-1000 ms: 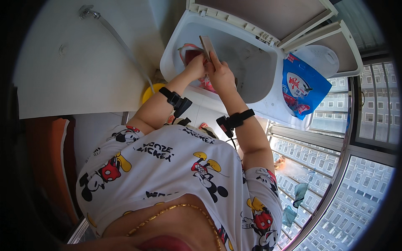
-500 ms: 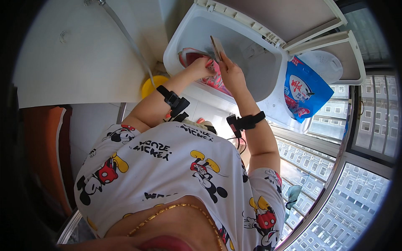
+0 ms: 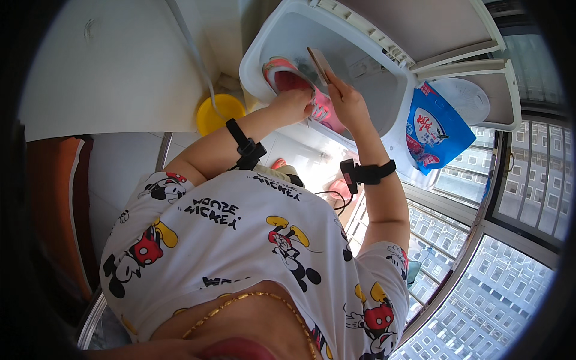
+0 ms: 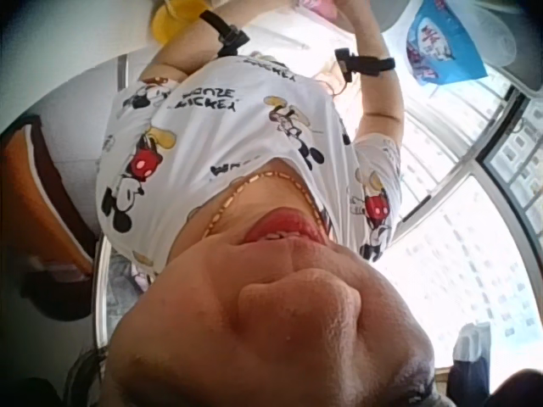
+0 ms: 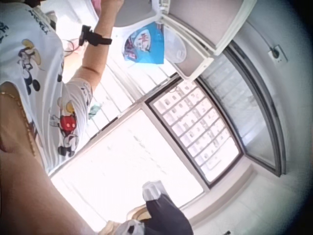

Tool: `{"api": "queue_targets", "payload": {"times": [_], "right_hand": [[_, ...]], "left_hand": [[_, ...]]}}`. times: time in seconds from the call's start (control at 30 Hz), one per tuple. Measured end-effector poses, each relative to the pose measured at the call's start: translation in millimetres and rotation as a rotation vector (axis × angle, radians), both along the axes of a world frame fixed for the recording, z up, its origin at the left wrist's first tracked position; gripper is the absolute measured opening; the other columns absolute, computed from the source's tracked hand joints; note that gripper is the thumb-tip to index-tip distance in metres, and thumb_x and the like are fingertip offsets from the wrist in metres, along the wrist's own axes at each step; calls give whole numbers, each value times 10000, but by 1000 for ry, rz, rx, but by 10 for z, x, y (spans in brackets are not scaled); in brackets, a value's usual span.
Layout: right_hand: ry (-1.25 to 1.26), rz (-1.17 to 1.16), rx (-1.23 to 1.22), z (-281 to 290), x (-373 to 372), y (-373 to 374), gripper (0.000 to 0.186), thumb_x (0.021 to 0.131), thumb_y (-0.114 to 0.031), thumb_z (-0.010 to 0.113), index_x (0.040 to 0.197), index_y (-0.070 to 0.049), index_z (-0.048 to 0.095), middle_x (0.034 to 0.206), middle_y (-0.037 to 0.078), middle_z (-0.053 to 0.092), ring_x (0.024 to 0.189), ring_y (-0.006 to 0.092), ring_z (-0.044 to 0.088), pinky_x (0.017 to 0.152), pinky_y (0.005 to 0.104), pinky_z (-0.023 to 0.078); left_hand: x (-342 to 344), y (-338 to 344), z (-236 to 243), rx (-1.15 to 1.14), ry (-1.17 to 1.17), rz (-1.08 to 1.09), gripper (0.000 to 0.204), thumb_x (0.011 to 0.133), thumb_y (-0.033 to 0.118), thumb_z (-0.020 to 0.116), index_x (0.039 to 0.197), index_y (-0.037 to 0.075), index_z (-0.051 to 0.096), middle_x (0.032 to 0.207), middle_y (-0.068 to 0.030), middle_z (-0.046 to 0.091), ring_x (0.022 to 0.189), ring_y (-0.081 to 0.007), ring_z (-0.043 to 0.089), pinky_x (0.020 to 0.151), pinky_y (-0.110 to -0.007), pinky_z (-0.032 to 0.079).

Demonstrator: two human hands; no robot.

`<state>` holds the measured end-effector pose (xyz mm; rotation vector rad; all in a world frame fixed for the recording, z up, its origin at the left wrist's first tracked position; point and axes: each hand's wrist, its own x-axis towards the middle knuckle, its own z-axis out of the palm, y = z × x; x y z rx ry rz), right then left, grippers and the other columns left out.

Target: The person scrubs a pink shoe with a brush over a small tub of water, rinsing it by dipping it into the water and continuing to scrub different parts of the shoe's surface.

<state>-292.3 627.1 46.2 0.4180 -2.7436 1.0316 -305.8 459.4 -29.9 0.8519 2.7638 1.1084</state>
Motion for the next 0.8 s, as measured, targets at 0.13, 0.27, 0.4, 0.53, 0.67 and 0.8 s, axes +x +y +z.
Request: {"api": "queue_targets", "payload": {"times": [0.13,0.27,0.4,0.53,0.67,0.8], "right_hand": [[-7,93,246,30,326,115,320,905,-221,553,1215,-192,623,791,193,611,681,362,619,635,417,503],[108,49,459,-137,118,-227,316,894,-201,565,1202,-217,631,731,156,581,649,343,607,595,421,495],[249,-28,410,-262,-253,-228,327,890,-168,565,1209,-208,628,717,146,571,622,323,595,570,405,478],[146,-8,357,57,179,-43,329,875,-148,592,1198,-194,638,701,138,562,611,315,592,555,405,477],[163,40,440,-165,277,-32,312,876,-250,593,1184,-252,643,731,129,573,604,337,613,530,422,510],[226,0,490,-205,-164,-317,310,880,-240,588,1185,-252,641,730,125,567,616,339,615,540,421,512]], "left_hand": [[-40,12,-112,-83,-7,37,212,807,191,580,942,33,619,802,-173,660,718,-374,650,656,-490,516],[-101,76,-167,-120,-32,34,187,817,195,568,902,33,609,727,-170,646,684,-347,648,622,-482,519],[-72,97,-92,-105,-9,27,192,820,198,567,902,28,605,728,-161,651,677,-354,649,613,-480,521],[-59,65,-113,-60,2,171,192,827,203,564,909,34,605,721,-150,653,669,-359,646,598,-477,521],[-48,35,-33,-143,-91,52,193,831,213,566,941,57,599,712,-143,651,701,-354,650,606,-476,521],[-58,79,-31,-168,-44,26,187,830,224,576,910,58,611,730,-146,653,727,-348,653,621,-472,522]]}}
